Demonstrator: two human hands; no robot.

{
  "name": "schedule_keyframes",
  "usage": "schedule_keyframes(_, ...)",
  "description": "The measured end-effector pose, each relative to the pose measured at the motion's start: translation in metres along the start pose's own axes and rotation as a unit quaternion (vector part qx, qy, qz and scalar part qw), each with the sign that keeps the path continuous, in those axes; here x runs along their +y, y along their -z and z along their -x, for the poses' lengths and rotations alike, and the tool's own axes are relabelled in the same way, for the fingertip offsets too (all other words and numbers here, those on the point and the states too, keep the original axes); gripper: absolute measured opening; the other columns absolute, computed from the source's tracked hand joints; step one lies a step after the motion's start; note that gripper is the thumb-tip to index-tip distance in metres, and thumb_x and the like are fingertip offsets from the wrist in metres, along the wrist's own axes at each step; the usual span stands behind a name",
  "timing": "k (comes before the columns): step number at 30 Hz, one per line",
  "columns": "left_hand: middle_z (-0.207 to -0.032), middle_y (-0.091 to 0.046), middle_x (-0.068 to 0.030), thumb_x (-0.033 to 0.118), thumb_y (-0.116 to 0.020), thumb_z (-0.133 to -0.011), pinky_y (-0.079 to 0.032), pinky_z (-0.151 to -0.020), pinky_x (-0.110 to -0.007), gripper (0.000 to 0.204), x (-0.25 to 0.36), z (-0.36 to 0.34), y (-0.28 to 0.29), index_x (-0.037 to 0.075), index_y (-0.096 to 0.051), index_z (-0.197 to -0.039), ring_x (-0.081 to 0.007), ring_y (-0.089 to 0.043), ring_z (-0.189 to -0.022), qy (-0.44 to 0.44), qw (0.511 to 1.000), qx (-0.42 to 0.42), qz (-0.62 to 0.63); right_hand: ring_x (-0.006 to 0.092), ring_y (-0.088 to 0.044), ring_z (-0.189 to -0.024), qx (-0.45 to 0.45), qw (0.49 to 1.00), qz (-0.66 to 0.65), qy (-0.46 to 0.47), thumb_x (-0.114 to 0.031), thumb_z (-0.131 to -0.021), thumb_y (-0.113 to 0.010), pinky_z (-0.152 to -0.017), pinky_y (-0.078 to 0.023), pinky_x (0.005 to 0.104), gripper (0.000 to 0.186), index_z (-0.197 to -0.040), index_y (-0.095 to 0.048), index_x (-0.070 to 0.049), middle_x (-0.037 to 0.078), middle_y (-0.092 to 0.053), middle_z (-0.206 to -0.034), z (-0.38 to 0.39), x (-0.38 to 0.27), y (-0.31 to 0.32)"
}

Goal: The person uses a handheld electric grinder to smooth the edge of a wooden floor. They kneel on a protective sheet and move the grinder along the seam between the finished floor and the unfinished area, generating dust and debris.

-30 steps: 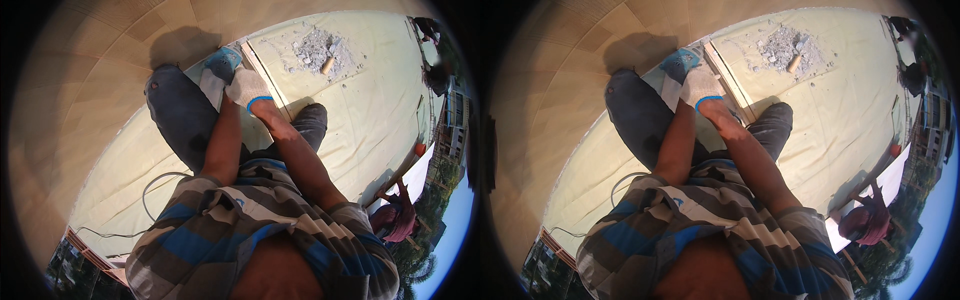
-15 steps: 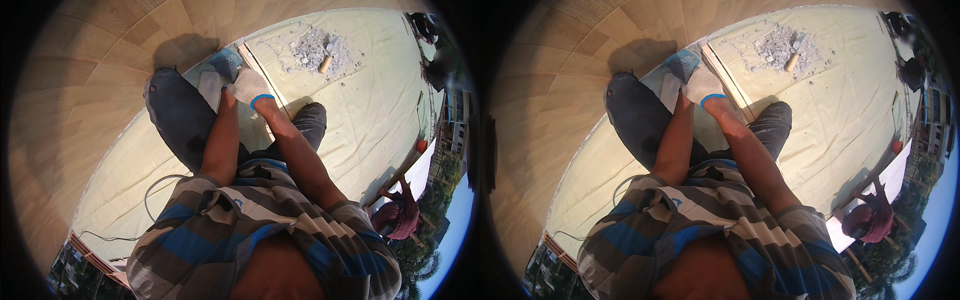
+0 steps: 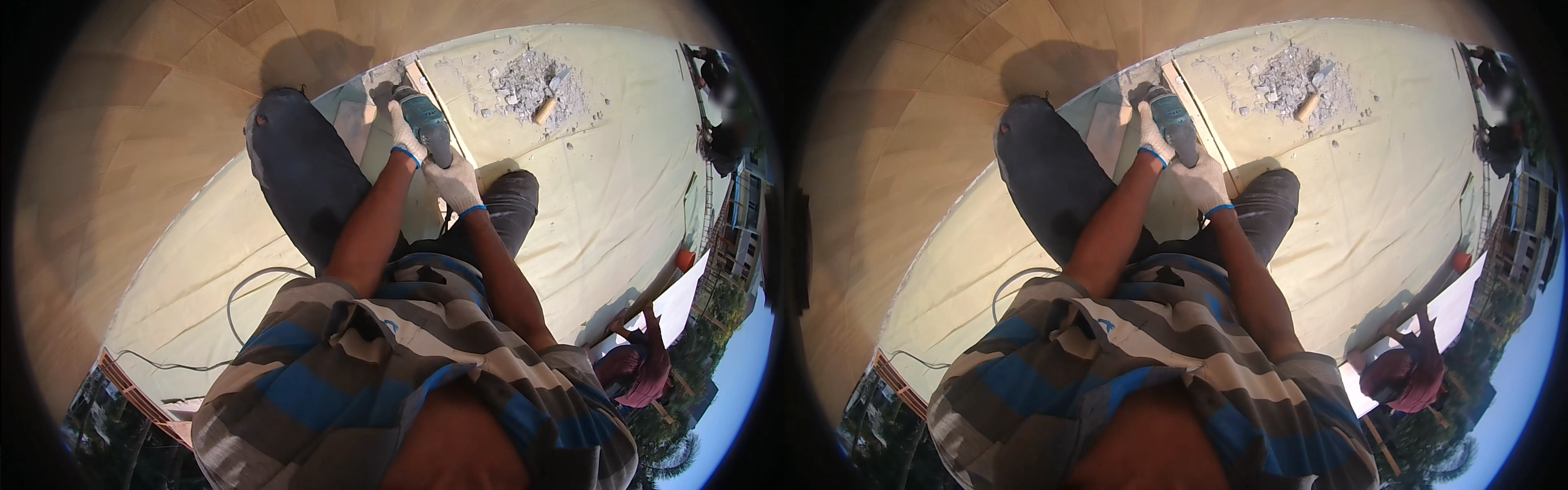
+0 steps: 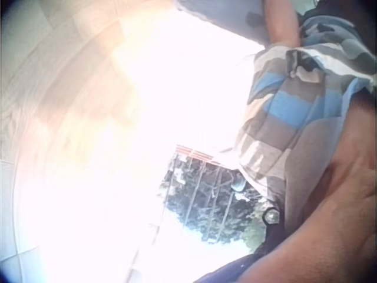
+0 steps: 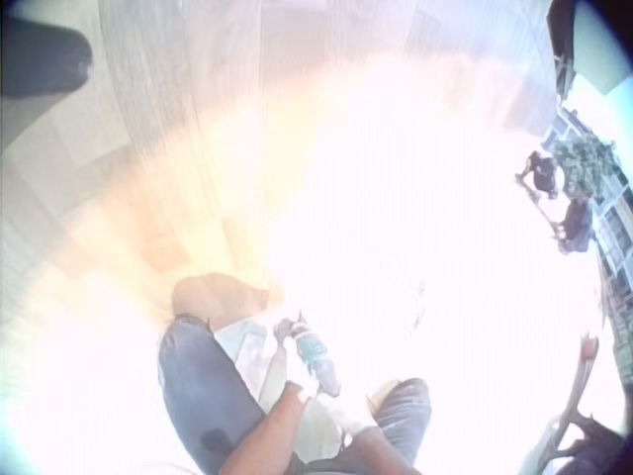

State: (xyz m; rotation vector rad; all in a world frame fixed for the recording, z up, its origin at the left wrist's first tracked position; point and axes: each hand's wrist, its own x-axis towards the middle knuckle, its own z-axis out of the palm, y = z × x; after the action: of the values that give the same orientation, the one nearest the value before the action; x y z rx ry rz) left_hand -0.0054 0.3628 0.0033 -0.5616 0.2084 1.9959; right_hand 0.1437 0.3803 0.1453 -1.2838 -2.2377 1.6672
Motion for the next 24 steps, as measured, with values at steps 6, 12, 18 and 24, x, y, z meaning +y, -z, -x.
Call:
schedule_keyframes(6,-0.106,-0.075,-0.0092,0.091,-0.042,-0.098,-0.065,-0.080,-0.052,0.084,-0.003,0.015,-0.027,0.017,-0.069,-0.127,-0.0358,-0.074,-0.091,-0.018,1.000,-0.010,-0.023,0.0126,-0.068,-0.074,0.013,0.997,-0.003,0.070,-0.021,-0.092,-0.074,-0.070,-0.057,0.0327,0.029,-0.114,-0.074,-0.001,0.005,-0.073,-0.084,0.007,-0.021,0.012)
schedule_keyframes(12,-0.115,-0.076,-0.0131,0.095,-0.045,-0.093,-0.065,-0.087,-0.056,0.092,0.006,-0.003,-0.018,0.015,-0.068,-0.133,-0.0390,-0.075,-0.102,-0.019,0.997,-0.073,-0.027,0.0406,-0.079,-0.105,0.023,0.998,0.031,0.058,-0.024,-0.089,-0.074,-0.094,-0.059,0.0451,0.047,-0.130,-0.071,-0.001,0.027,-0.079,-0.107,0.014,-0.045,0.011)
schedule_keyframes(18,-0.113,-0.075,-0.0080,0.090,-0.043,-0.098,-0.064,-0.094,-0.052,0.085,0.003,0.002,-0.033,0.015,-0.068,-0.129,-0.0327,-0.073,-0.101,-0.052,0.998,-0.046,-0.006,0.0351,-0.081,-0.090,0.026,0.987,0.147,0.063,-0.029,-0.091,-0.077,-0.082,-0.061,0.0450,0.049,-0.129,-0.071,0.002,0.025,-0.080,-0.098,0.007,-0.060,0.007)
schedule_keyframes(24,-0.117,-0.073,-0.0084,0.084,-0.040,-0.104,-0.057,-0.104,-0.057,0.080,0.038,-0.021,0.003,0.014,-0.067,-0.131,-0.0313,-0.069,-0.108,-0.069,0.987,-0.146,-0.016,0.0533,-0.071,-0.107,0.045,0.973,0.195,0.115,-0.034,-0.091,-0.078,-0.093,-0.058,0.0539,0.054,-0.129,-0.071,0.003,0.034,-0.075,-0.108,-0.001,-0.100,-0.020)
